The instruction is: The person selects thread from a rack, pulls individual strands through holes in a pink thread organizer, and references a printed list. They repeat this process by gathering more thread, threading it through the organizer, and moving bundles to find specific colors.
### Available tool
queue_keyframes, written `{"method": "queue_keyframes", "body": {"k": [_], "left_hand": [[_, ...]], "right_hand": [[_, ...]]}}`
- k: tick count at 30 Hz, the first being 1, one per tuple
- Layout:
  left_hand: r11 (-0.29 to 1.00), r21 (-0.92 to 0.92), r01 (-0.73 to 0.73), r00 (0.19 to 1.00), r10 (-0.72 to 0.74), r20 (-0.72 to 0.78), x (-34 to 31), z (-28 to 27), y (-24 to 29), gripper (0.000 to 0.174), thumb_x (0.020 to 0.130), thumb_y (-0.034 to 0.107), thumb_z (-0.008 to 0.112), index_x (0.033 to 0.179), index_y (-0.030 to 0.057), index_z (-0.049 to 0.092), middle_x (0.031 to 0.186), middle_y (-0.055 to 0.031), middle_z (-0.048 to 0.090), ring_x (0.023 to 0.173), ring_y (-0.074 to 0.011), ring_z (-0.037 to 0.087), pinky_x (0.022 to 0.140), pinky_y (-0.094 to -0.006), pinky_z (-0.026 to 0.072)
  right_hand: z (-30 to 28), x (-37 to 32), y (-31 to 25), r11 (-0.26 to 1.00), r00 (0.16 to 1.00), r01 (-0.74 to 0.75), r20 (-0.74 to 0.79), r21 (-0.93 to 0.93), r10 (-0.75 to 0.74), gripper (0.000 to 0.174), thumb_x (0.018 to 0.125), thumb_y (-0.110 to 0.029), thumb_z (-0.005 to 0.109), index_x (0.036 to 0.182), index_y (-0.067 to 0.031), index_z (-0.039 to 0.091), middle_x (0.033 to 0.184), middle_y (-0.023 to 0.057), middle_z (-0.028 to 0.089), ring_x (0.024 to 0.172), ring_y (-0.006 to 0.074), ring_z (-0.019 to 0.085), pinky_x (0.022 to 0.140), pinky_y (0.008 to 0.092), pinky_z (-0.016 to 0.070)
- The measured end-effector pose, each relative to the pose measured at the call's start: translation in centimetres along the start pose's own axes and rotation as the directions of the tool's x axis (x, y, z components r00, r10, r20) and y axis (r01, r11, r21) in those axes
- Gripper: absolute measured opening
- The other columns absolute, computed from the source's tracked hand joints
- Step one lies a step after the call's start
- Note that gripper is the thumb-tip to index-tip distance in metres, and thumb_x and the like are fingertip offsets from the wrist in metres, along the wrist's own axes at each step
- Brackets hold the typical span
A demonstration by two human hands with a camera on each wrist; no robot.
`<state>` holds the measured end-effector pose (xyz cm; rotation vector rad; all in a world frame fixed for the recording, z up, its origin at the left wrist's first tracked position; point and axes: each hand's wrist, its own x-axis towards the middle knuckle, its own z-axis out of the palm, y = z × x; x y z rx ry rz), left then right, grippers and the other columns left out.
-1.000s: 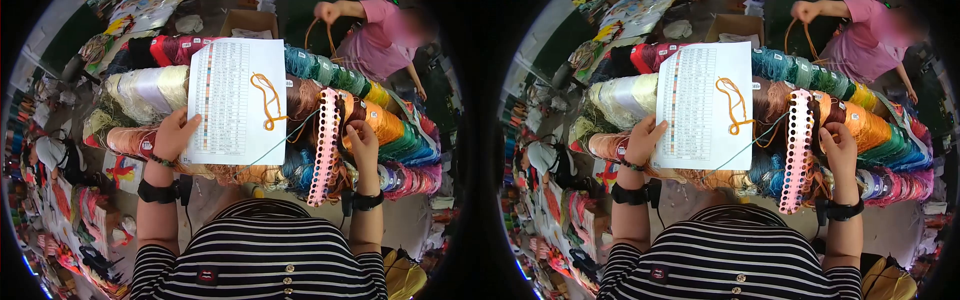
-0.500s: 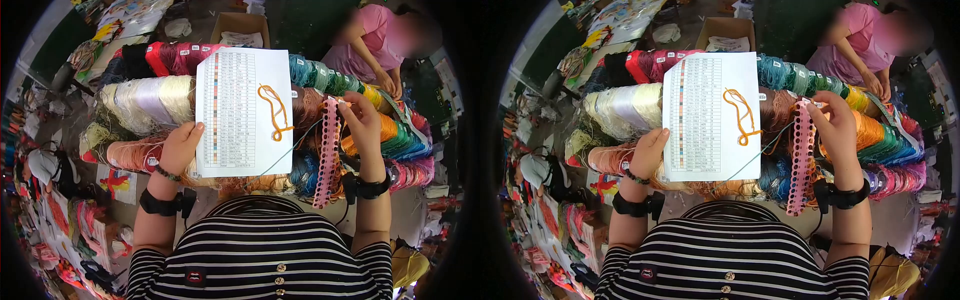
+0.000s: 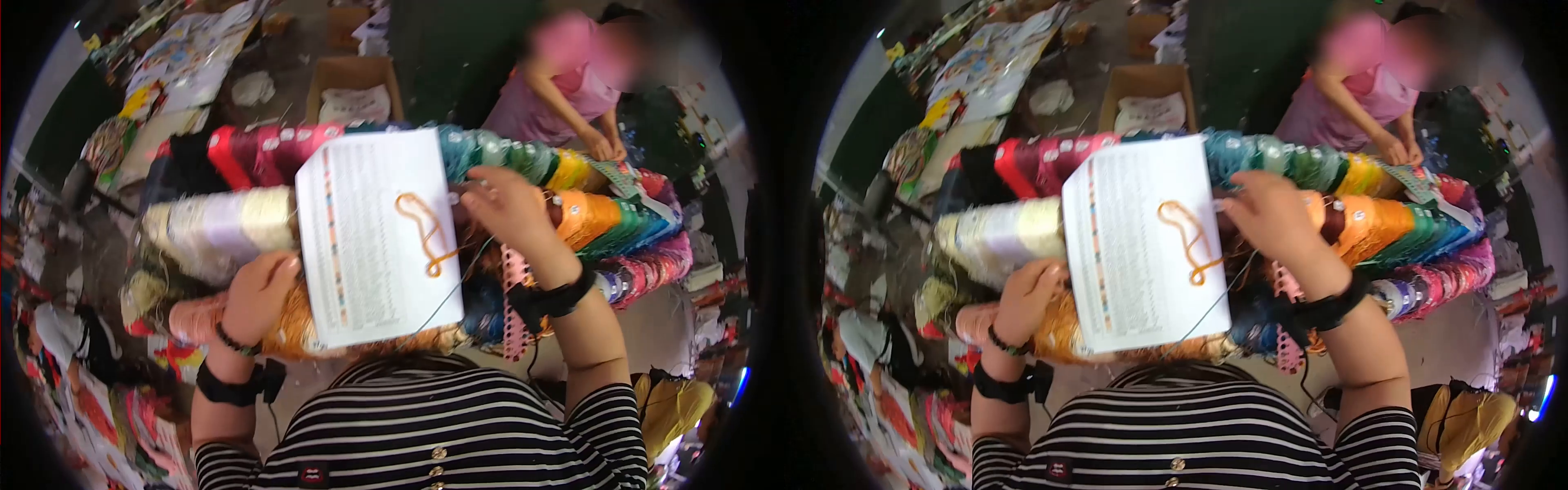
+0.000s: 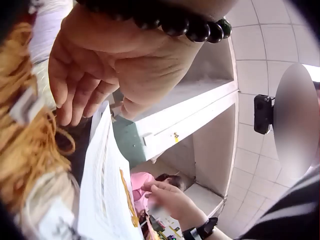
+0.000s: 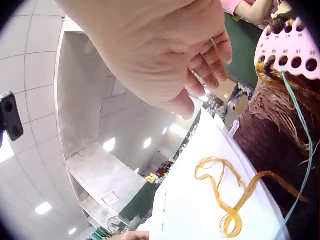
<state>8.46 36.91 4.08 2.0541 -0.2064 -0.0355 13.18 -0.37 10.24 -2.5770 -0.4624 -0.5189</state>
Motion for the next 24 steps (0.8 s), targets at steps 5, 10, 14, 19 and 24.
{"method": "queue_keyframes", "body": {"k": [5,10,14,19,24], "left_hand": [[0.969,-0.121,0.215,0.971,-0.200,0.130,2.4,0.6,-0.5,0.037,0.100,0.028,0.050,0.093,-0.0057,0.064,0.077,-0.0107,0.067,0.066,-0.0156,0.063,0.061,-0.0270,0.0502],[0.996,0.012,0.083,0.992,-0.084,0.097,2.2,2.7,-2.0,0.025,0.098,0.016,0.053,0.098,-0.0061,0.063,0.089,-0.0092,0.068,0.079,-0.0125,0.062,0.073,-0.0266,0.0482],[0.940,-0.299,0.167,0.983,-0.134,0.127,2.0,3.5,-0.3,0.022,0.096,0.008,0.053,0.109,-0.0076,0.062,0.098,-0.0057,0.068,0.086,-0.0097,0.058,0.079,-0.0264,0.0474],[0.912,-0.375,0.168,0.985,-0.139,0.104,2.2,3.2,-2.1,0.025,0.098,0.012,0.052,0.111,-0.0071,0.061,0.101,-0.0060,0.067,0.088,-0.0096,0.058,0.082,-0.0264,0.0462],[0.867,-0.463,0.186,0.982,-0.183,0.051,2.2,3.3,-2.6,0.027,0.100,0.015,0.051,0.113,-0.0067,0.060,0.103,-0.0058,0.066,0.092,-0.0109,0.057,0.085,-0.0277,0.0451]], "right_hand": [[-0.8,-0.1,2.6,0.994,0.991,-0.107,0.084,0.030,0.104,0.026,0.082,-0.018,0.067,0.101,-0.0003,0.068,0.087,0.0180,0.068,0.082,0.0338,0.066,0.074,0.0406,0.0513],[-4.6,2.9,9.6,0.959,0.953,-0.283,0.107,-0.017,0.283,0.021,0.084,-0.017,0.068,0.095,0.0007,0.071,0.078,0.0135,0.070,0.067,0.0193,0.067,0.064,0.0314,0.0515],[-4.9,6.4,15.6,0.934,0.923,-0.353,0.177,0.044,0.341,0.021,0.082,-0.020,0.069,0.093,-0.0018,0.073,0.075,0.0099,0.070,0.064,0.0175,0.066,0.062,0.0313,0.0517],[-0.2,11.0,17.0,0.898,0.848,-0.419,0.410,0.133,0.335,0.016,0.078,-0.018,0.068,0.086,-0.0067,0.076,0.072,0.0077,0.070,0.060,0.0179,0.067,0.061,0.0321,0.0537],[4.4,14.7,17.7,0.934,0.734,-0.342,0.590,-0.107,0.336,0.017,0.080,-0.017,0.070,0.090,-0.0044,0.075,0.076,0.0062,0.071,0.063,0.0141,0.066,0.060,0.0297,0.0539]]}}
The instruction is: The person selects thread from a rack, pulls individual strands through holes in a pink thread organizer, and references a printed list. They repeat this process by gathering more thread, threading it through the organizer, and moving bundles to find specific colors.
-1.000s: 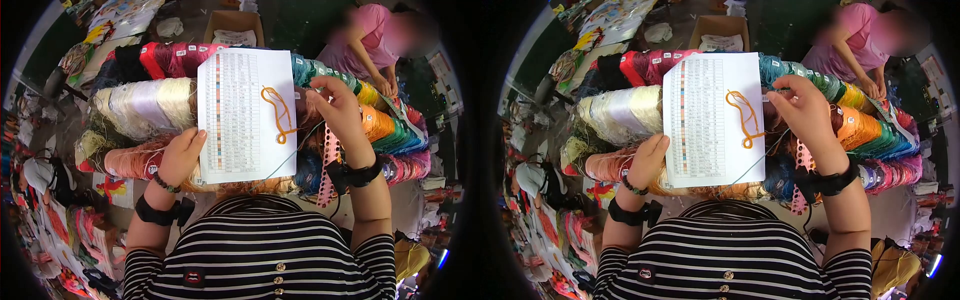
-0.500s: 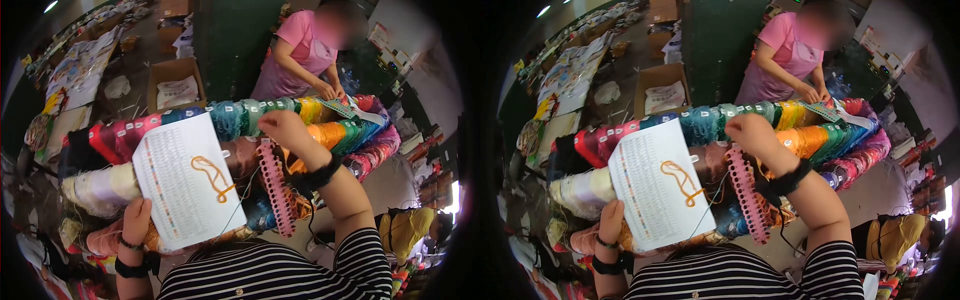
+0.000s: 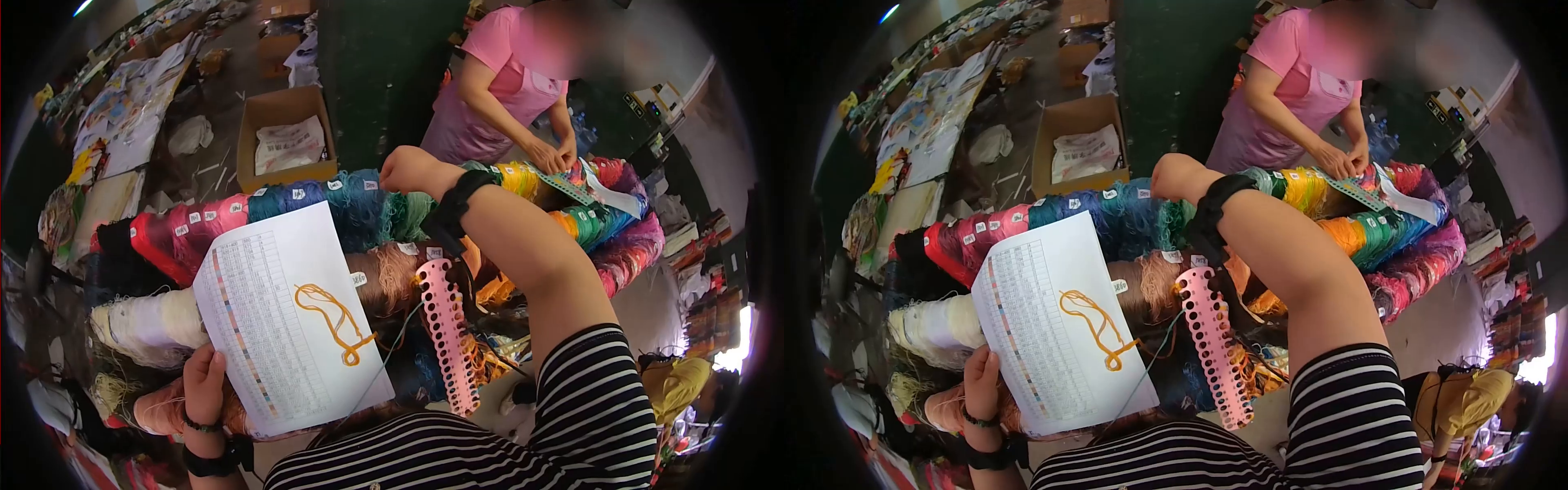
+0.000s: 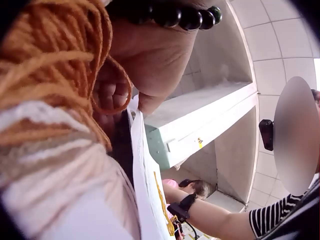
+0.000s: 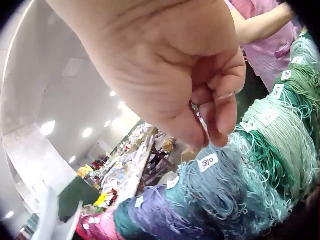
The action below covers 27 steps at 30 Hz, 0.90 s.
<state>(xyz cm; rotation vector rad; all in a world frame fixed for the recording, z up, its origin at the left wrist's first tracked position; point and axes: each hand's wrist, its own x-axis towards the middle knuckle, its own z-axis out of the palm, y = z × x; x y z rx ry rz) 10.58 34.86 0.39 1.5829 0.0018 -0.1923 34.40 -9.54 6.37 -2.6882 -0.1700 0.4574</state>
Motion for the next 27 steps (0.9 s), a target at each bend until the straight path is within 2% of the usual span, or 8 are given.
{"method": "queue_keyframes", "body": {"k": [5,8,11,14,17,20,24,27], "left_hand": [[0.999,0.032,-0.013,1.000,0.014,-0.012,-0.2,-0.1,0.3,0.028,0.100,0.017,0.053,0.113,-0.0063,0.060,0.101,-0.0054,0.066,0.091,-0.0114,0.057,0.086,-0.0279,0.0450],[0.989,0.141,-0.036,0.998,0.043,-0.044,-0.2,-0.4,0.1,0.027,0.099,0.018,0.054,0.111,-0.0055,0.060,0.101,-0.0050,0.066,0.091,-0.0113,0.057,0.085,-0.0275,0.0448],[0.996,0.091,-0.025,0.999,0.029,-0.042,-0.3,-0.2,0.6,0.026,0.099,0.017,0.054,0.111,-0.0049,0.061,0.101,-0.0048,0.066,0.090,-0.0111,0.057,0.085,-0.0271,0.0448],[0.999,0.039,-0.016,0.998,0.019,-0.063,-0.3,0.1,0.5,0.025,0.099,0.016,0.055,0.110,-0.0048,0.061,0.101,-0.0048,0.066,0.090,-0.0107,0.057,0.085,-0.0269,0.0449],[0.996,0.083,-0.023,0.998,0.027,-0.056,-0.2,-0.1,0.5,0.026,0.099,0.016,0.054,0.111,-0.0051,0.061,0.101,-0.0050,0.066,0.090,-0.0108,0.057,0.085,-0.0271,0.0451],[0.990,0.137,-0.004,0.998,0.014,-0.067,-0.2,0.0,0.7,0.026,0.099,0.016,0.054,0.112,-0.0054,0.061,0.101,-0.0051,0.066,0.090,-0.0109,0.057,0.085,-0.0271,0.0451],[0.996,0.092,-0.022,0.997,0.028,-0.067,-0.1,-0.3,-0.2,0.026,0.099,0.016,0.053,0.112,-0.0055,0.061,0.100,-0.0052,0.066,0.090,-0.0110,0.057,0.084,-0.0271,0.0453],[0.996,0.083,-0.025,0.997,0.031,-0.067,-0.1,0.0,0.2,0.026,0.099,0.016,0.052,0.111,-0.0054,0.061,0.099,-0.0052,0.066,0.089,-0.0110,0.057,0.083,-0.0272,0.0455]], "right_hand": [[2.1,2.9,-0.3,0.996,0.996,0.049,0.075,0.072,-0.054,0.014,0.075,-0.018,0.071,0.082,-0.0070,0.076,0.072,0.0093,0.070,0.066,0.0201,0.069,0.068,0.0342,0.0545],[2.8,4.3,-1.3,0.978,0.995,0.094,0.044,-0.184,-0.087,0.020,0.074,-0.023,0.072,0.085,-0.0065,0.075,0.079,0.0121,0.071,0.078,0.0269,0.069,0.074,0.0370,0.0541],[3.6,4.8,-2.0,0.928,0.990,0.120,-0.023,-0.352,-0.137,0.022,0.074,-0.023,0.072,0.087,-0.0065,0.074,0.087,0.0142,0.071,0.087,0.0319,0.068,0.079,0.0392,0.0532],[3.7,4.8,-2.6,0.908,0.992,0.096,-0.037,-0.407,-0.121,0.022,0.072,-0.020,0.069,0.089,-0.0067,0.074,0.091,0.0161,0.070,0.089,0.0330,0.067,0.079,0.0400,0.0532],[3.2,5.5,-1.4,0.956,0.990,0.121,-0.041,-0.269,-0.136,0.020,0.071,-0.016,0.067,0.087,-0.0065,0.073,0.091,0.0154,0.070,0.087,0.0322,0.067,0.077,0.0388,0.0534],[1.5,5.0,-0.9,0.984,0.984,0.174,-0.032,-0.043,-0.175,0.017,0.072,-0.018,0.066,0.083,-0.0074,0.073,0.080,0.0110,0.071,0.080,0.0282,0.068,0.073,0.0376,0.0534],[2.5,3.3,-1.5,0.897,0.938,0.339,0.030,-0.284,-0.345,0.017,0.072,-0.014,0.068,0.087,-0.0097,0.073,0.088,0.0088,0.071,0.086,0.0294,0.068,0.074,0.0401,0.0529],[3.9,3.1,-2.3,0.827,0.937,0.336,0.069,-0.451,-0.343,0.020,0.071,-0.017,0.071,0.089,-0.0106,0.073,0.087,0.0093,0.071,0.083,0.0301,0.068,0.072,0.0406,0.0531]]}}
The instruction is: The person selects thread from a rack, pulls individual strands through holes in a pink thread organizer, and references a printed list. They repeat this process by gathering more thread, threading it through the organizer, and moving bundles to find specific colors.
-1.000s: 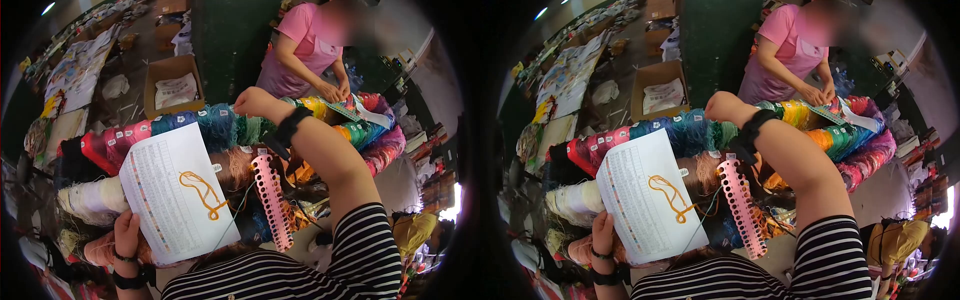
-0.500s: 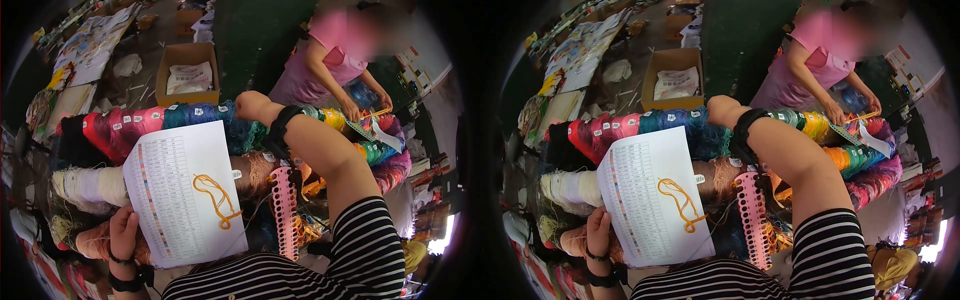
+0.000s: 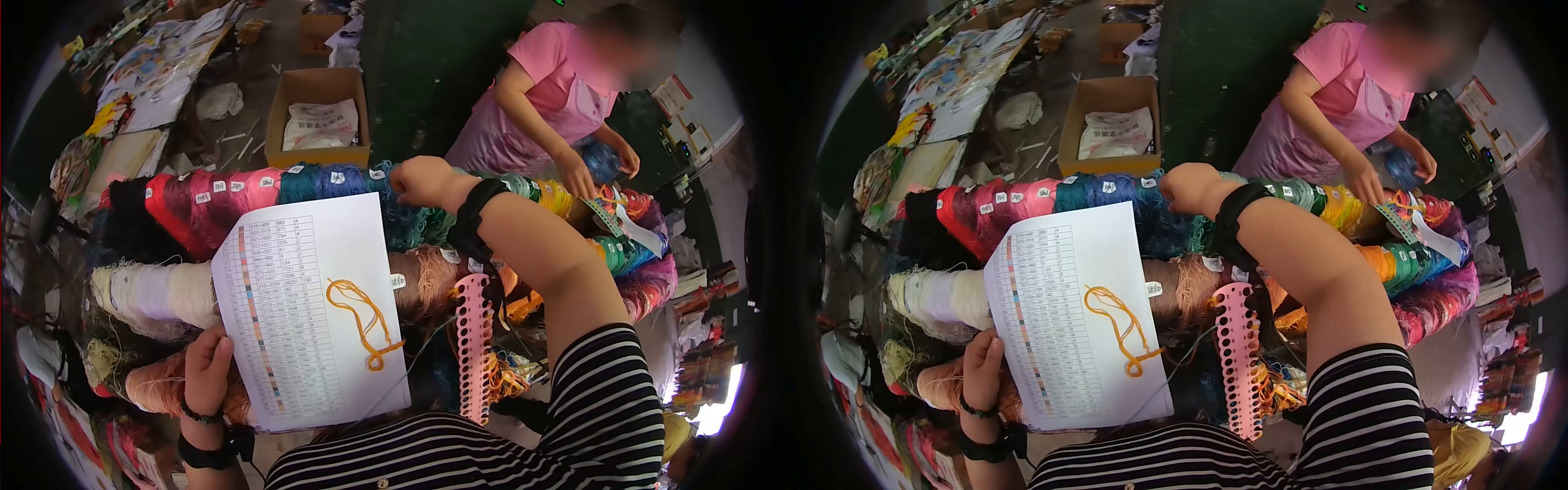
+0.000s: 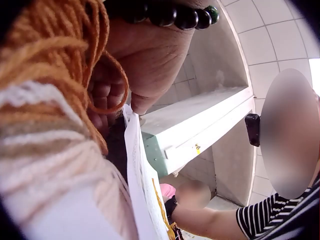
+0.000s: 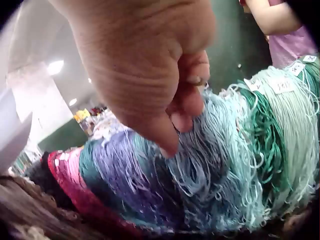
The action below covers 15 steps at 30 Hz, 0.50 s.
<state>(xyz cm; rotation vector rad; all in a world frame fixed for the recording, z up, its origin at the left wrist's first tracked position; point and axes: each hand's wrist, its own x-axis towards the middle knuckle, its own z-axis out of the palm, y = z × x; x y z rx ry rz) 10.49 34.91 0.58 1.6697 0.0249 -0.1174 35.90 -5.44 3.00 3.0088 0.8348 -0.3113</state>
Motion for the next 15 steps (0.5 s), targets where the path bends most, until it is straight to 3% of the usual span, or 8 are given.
{"method": "queue_keyframes", "body": {"k": [3,6,9,11,12,13,14,15], "left_hand": [[1.000,0.025,-0.003,1.000,0.003,0.000,-0.1,0.2,0.5,0.026,0.100,0.016,0.052,0.110,-0.0057,0.061,0.097,-0.0053,0.066,0.087,-0.0110,0.057,0.082,-0.0272,0.0456],[0.996,0.086,-0.023,1.000,0.023,0.003,0.1,0.1,0.4,0.026,0.099,0.016,0.051,0.108,-0.0062,0.062,0.094,-0.0054,0.066,0.085,-0.0110,0.057,0.079,-0.0272,0.0455],[0.991,0.125,-0.053,0.999,0.052,0.009,0.2,0.0,0.5,0.026,0.099,0.016,0.051,0.106,-0.0067,0.062,0.093,-0.0055,0.066,0.084,-0.0112,0.056,0.078,-0.0273,0.0453],[0.982,0.176,-0.067,0.998,0.068,0.003,0.3,-0.1,0.4,0.026,0.099,0.016,0.051,0.106,-0.0069,0.062,0.092,-0.0054,0.065,0.083,-0.0114,0.056,0.077,-0.0273,0.0452],[0.976,0.199,-0.085,0.996,0.089,-0.009,0.3,-0.2,0.0,0.028,0.100,0.018,0.050,0.106,-0.0068,0.061,0.090,-0.0053,0.065,0.083,-0.0120,0.056,0.078,-0.0278,0.0453],[0.988,0.136,-0.071,0.997,0.073,-0.012,0.4,-0.2,-0.3,0.028,0.100,0.019,0.049,0.106,-0.0058,0.062,0.089,-0.0048,0.065,0.081,-0.0115,0.056,0.076,-0.0270,0.0454],[0.996,0.073,-0.057,0.998,0.058,-0.012,0.5,-0.2,-0.4,0.028,0.101,0.020,0.049,0.106,-0.0048,0.062,0.088,-0.0043,0.065,0.080,-0.0110,0.057,0.074,-0.0263,0.0456],[0.999,0.011,-0.040,0.999,0.040,-0.010,0.5,-0.3,-0.2,0.029,0.101,0.021,0.049,0.106,-0.0038,0.063,0.087,-0.0038,0.065,0.078,-0.0104,0.057,0.072,-0.0256,0.0458]], "right_hand": [[0.5,0.9,0.4,0.999,0.997,-0.027,-0.074,-0.043,0.023,0.017,0.070,-0.018,0.072,0.086,-0.0110,0.074,0.085,0.0105,0.071,0.082,0.0312,0.067,0.072,0.0406,0.0529],[-1.6,0.1,1.6,0.954,0.989,-0.020,-0.131,0.301,0.062,0.013,0.071,-0.015,0.073,0.082,-0.0096,0.074,0.079,0.0108,0.070,0.076,0.0274,0.068,0.070,0.0379,0.0529],[-7.5,-3.4,0.2,0.813,0.961,0.023,-0.236,0.582,0.142,0.008,0.077,-0.011,0.073,0.081,-0.0036,0.073,0.072,0.0076,0.069,0.067,0.0137,0.063,0.065,0.0317,0.0509],[-11.8,-6.3,-0.4,0.832,0.913,0.119,-0.388,0.541,0.123,0.016,0.080,-0.018,0.076,0.083,-0.0023,0.072,0.070,0.0045,0.066,0.067,0.0109,0.058,0.066,0.0300,0.0499],[-13.3,-7.8,-0.3,0.758,0.872,0.245,-0.480,0.604,0.100,0.017,0.083,-0.020,0.074,0.085,-0.0029,0.071,0.075,0.0022,0.068,0.072,0.0098,0.059,0.070,0.0280,0.0490],[-16.0,-10.5,-1.6,0.767,0.859,0.188,-0.481,0.613,0.174,0.019,0.087,-0.023,0.070,0.090,-0.0044,0.070,0.088,0.0018,0.070,0.084,0.0096,0.061,0.081,0.0269,0.0468],[-18.1,-13.2,-2.8,0.518,0.855,0.380,-0.504,0.766,0.117,0.017,0.091,-0.022,0.065,0.095,-0.0062,0.067,0.102,0.0049,0.070,0.097,0.0122,0.062,0.091,0.0281,0.0433],[-20.9,-16.6,-4.1,0.494,0.863,0.378,-0.491,0.783,0.118,0.017,0.093,-0.022,0.060,0.099,-0.0073,0.065,0.112,0.0107,0.068,0.107,0.0174,0.061,0.096,0.0305,0.0420]]}}
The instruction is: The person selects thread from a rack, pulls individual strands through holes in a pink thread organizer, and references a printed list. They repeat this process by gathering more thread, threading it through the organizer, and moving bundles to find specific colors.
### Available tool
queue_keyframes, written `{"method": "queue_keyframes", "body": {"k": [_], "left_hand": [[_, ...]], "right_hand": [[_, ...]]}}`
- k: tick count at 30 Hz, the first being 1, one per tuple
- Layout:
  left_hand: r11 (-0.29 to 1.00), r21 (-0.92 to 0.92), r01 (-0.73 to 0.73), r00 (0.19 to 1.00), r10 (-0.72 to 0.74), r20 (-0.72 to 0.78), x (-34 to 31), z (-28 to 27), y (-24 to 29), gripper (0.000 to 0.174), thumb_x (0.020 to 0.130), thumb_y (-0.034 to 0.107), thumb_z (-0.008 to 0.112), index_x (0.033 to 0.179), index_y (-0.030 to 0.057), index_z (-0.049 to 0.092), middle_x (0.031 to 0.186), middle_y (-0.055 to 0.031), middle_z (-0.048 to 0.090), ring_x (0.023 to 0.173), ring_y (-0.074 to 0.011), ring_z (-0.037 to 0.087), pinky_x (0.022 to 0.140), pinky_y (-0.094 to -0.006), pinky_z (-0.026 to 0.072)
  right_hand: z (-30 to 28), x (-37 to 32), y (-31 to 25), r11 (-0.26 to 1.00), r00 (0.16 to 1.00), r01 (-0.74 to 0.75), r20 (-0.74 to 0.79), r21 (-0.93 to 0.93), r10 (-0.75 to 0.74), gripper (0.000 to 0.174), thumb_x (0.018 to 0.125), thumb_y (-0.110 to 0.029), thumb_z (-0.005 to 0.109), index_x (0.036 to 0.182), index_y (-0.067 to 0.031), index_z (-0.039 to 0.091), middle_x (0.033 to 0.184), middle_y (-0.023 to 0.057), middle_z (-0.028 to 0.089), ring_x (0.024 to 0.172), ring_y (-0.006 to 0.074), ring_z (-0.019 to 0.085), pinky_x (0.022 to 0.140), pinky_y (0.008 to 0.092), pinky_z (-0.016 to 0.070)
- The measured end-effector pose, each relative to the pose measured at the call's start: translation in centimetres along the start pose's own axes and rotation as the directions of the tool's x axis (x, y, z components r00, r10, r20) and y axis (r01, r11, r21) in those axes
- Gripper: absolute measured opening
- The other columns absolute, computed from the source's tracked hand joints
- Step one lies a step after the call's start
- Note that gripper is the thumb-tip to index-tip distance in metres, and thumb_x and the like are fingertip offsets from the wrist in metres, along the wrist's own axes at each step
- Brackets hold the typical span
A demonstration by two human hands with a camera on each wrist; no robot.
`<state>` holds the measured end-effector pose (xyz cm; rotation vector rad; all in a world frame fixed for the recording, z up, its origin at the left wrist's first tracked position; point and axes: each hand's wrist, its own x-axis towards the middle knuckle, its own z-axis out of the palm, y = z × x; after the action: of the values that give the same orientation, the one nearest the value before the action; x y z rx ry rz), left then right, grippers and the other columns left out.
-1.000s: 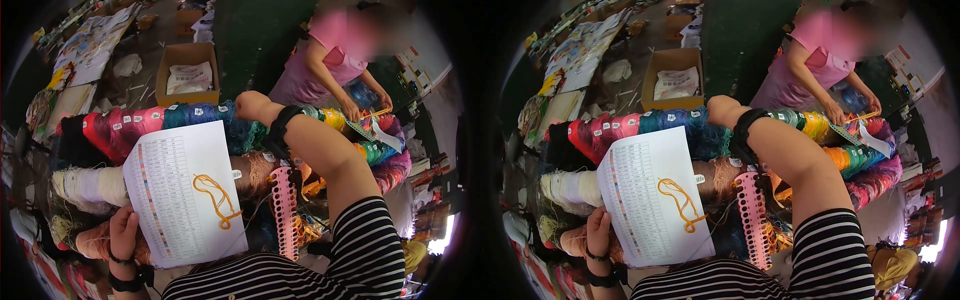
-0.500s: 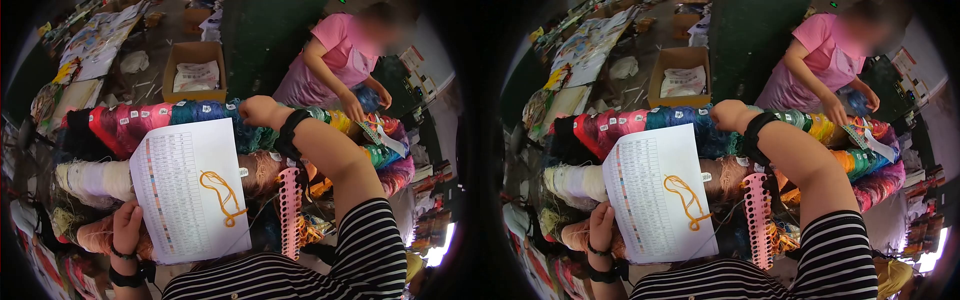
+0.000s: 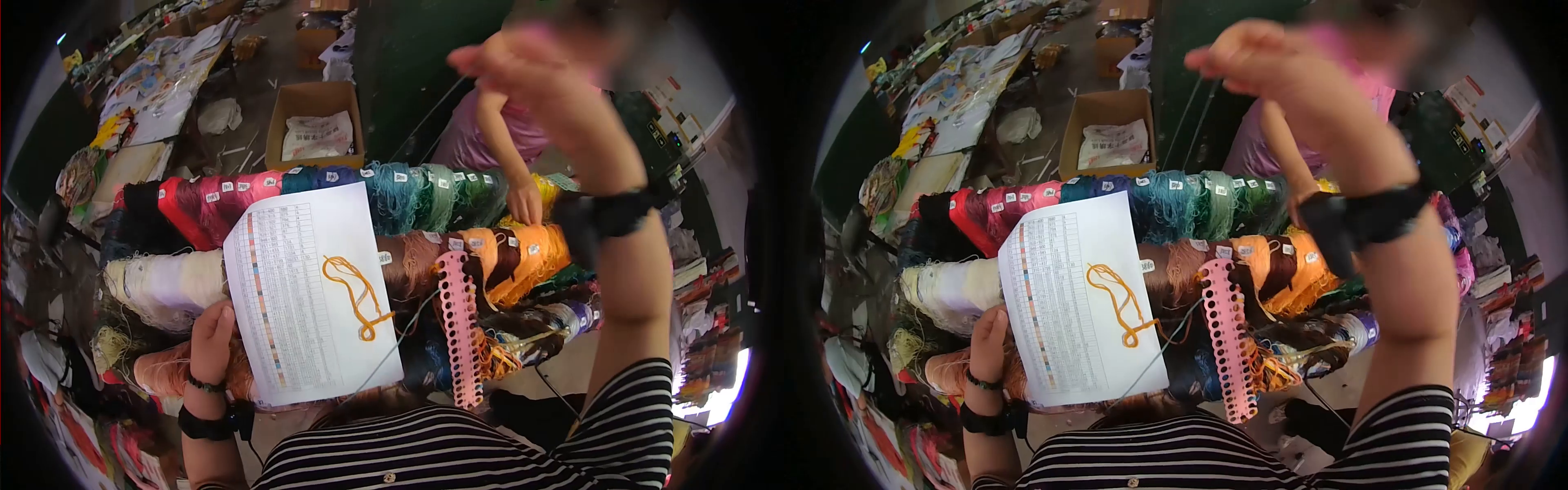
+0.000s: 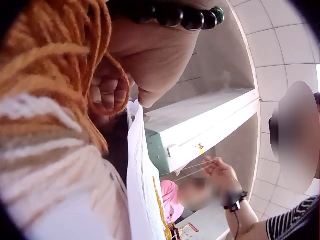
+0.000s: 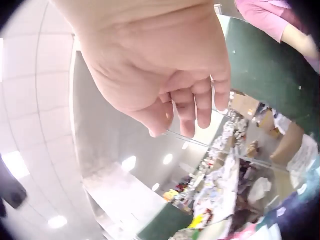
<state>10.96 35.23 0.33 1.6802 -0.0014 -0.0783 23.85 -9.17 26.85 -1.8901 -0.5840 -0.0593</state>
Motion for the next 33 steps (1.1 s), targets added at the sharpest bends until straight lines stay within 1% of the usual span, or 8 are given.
{"method": "queue_keyframes", "body": {"k": [6,7,9,12,15,19,26,33], "left_hand": [[0.999,-0.037,0.023,0.993,-0.027,-0.114,-1.0,-0.6,3.2,0.029,0.102,0.026,0.049,0.107,0.0029,0.065,0.086,-0.0006,0.066,0.067,-0.0051,0.055,0.060,-0.0194,0.0428],[0.999,0.039,-0.020,0.989,0.026,-0.147,-1.2,-0.8,3.9,0.029,0.102,0.026,0.049,0.108,0.0029,0.065,0.085,-0.0005,0.065,0.066,-0.0050,0.053,0.060,-0.0191,0.0422],[0.962,0.235,-0.137,0.958,0.189,-0.216,-1.5,-0.2,5.8,0.026,0.101,0.023,0.050,0.108,0.0031,0.065,0.085,-0.0004,0.065,0.063,-0.0043,0.050,0.058,-0.0185,0.0402],[0.950,0.185,-0.252,0.948,0.281,-0.150,-2.7,2.6,9.8,0.024,0.101,0.021,0.049,0.106,0.0032,0.065,0.086,-0.0006,0.065,0.061,-0.0041,0.047,0.057,-0.0190,0.0394],[0.975,0.122,-0.184,0.967,0.157,0.200,-4.5,9.3,13.8,0.024,0.101,0.020,0.047,0.114,0.0045,0.060,0.100,-0.0041,0.066,0.078,-0.0085,0.062,0.063,-0.0187,0.0433],[0.996,-0.026,-0.087,0.864,0.089,0.495,-3.9,18.4,11.6,0.026,0.098,0.019,0.053,0.119,0.0040,0.057,0.116,-0.0074,0.063,0.110,-0.0141,0.059,0.089,-0.0295,0.0495],[0.997,0.048,0.055,0.961,-0.066,0.269,1.6,25.8,5.3,0.023,0.089,0.016,0.064,0.104,-0.0006,0.060,0.078,-0.0039,0.066,0.074,-0.0103,0.062,0.066,-0.0243,0.0504],[0.988,-0.117,0.097,0.976,-0.072,0.207,2.2,27.5,5.0,0.027,0.090,0.004,0.059,0.114,-0.0018,0.050,0.091,-0.0098,0.065,0.078,-0.0134,0.064,0.066,-0.0238,0.0545]], "right_hand": [[-9.8,-14.6,-19.0,0.911,0.972,0.201,-0.192,0.360,-0.138,0.020,0.094,-0.020,0.056,0.106,-0.0051,0.053,0.076,0.0035,0.054,0.070,0.0136,0.051,0.059,0.0254,0.0386],[-9.4,-16.9,-21.3,0.893,0.842,0.416,-0.444,0.172,-0.307,0.016,0.091,-0.021,0.060,0.098,-0.0076,0.054,0.067,0.0013,0.050,0.061,0.0119,0.048,0.051,0.0236,0.0339],[-8.6,-21.7,-25.7,0.824,0.288,0.385,-0.794,-0.416,-0.536,0.016,0.086,-0.022,0.068,0.081,-0.0126,0.056,0.050,-0.0031,0.043,0.044,0.0085,0.041,0.037,0.0201,0.0245],[-8.0,-26.9,-26.8,0.650,0.007,0.153,-0.657,-0.745,-0.754,0.014,0.085,-0.020,0.067,0.079,-0.0118,0.057,0.052,-0.0018,0.044,0.045,0.0099,0.042,0.040,0.0225,0.0275],[-6.2,-28.2,-18.9,0.688,0.290,0.007,-0.657,-0.726,-0.696,0.014,0.086,-0.021,0.065,0.080,-0.0089,0.060,0.054,0.0002,0.048,0.047,0.0114,0.046,0.044,0.0246,0.0320],[1.6,-24.8,-3.4,0.885,0.863,-0.262,-0.504,-0.385,0.036,0.017,0.088,-0.021,0.064,0.082,-0.0050,0.063,0.056,0.0028,0.054,0.051,0.0135,0.051,0.049,0.0275,0.0379],[12.4,-20.9,13.4,0.916,0.888,-0.401,-0.260,-0.032,0.380,0.025,0.090,-0.021,0.061,0.084,0.0019,0.069,0.061,0.0074,0.063,0.057,0.0170,0.061,0.057,0.0325,0.0483],[12.1,-20.4,13.8,0.895,0.883,-0.437,-0.235,-0.090,0.407,0.029,0.091,-0.024,0.060,0.076,-0.0003,0.066,0.060,0.0077,0.063,0.055,0.0169,0.061,0.056,0.0323,0.0485]]}}
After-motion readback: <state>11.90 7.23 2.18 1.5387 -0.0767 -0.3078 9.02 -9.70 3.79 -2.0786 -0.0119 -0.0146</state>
